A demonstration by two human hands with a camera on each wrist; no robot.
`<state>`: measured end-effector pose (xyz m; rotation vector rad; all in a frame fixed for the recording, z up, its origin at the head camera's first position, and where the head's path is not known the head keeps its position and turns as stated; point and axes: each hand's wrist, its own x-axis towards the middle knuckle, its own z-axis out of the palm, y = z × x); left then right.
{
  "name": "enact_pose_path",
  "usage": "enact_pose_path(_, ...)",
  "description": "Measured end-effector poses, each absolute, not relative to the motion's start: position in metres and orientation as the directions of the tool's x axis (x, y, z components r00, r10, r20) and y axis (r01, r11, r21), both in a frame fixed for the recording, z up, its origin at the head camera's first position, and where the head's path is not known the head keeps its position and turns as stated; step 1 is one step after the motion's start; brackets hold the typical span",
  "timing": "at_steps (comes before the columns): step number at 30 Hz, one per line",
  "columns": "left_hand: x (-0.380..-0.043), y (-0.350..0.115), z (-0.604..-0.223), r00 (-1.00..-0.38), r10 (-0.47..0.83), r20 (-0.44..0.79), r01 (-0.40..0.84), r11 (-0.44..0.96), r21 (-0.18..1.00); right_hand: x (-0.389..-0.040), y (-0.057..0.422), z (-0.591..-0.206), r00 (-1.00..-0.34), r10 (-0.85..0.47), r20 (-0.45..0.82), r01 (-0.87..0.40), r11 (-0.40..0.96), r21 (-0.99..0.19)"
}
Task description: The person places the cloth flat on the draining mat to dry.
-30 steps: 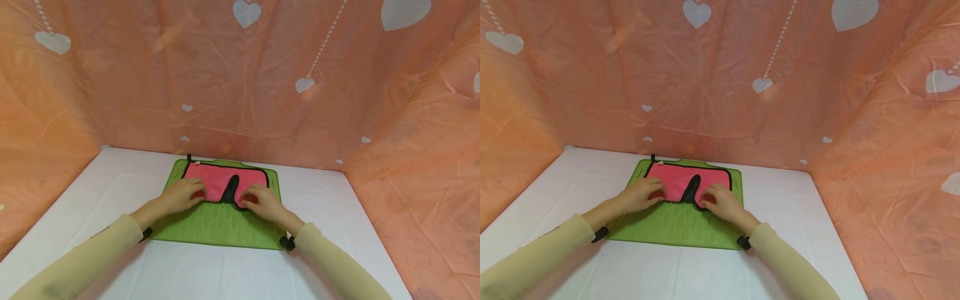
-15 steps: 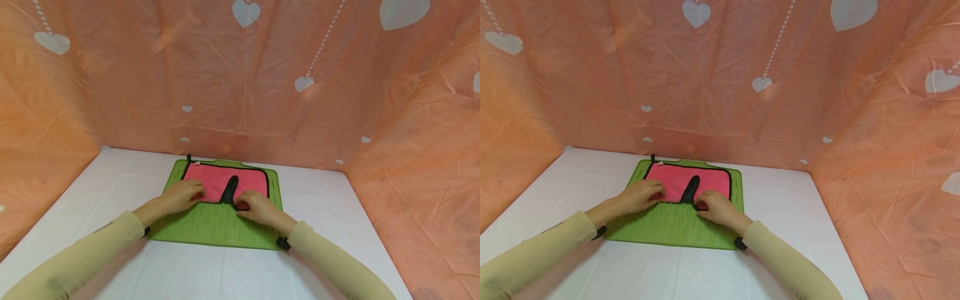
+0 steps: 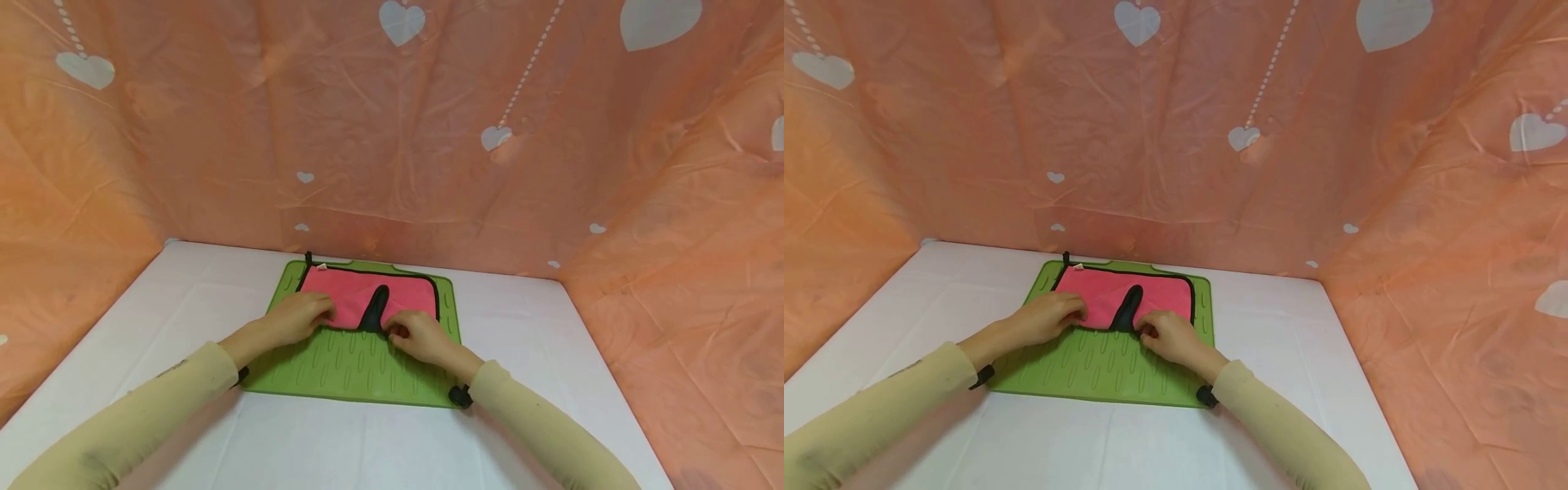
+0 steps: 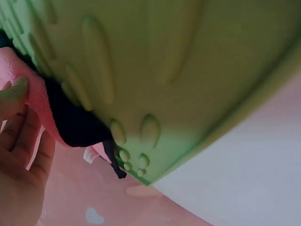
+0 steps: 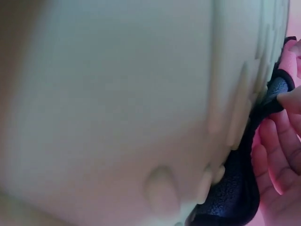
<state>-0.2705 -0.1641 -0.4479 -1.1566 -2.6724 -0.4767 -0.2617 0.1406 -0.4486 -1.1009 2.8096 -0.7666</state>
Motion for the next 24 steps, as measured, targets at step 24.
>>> enact_pose_path(24,-0.254,-0.210,-0.410,-0.733,0.680,-0.008,0.431,0.473,0.769,-0.238,0.201,-0.437,-0.649,-0.741,0.171,-0.686,0.473,-0.553)
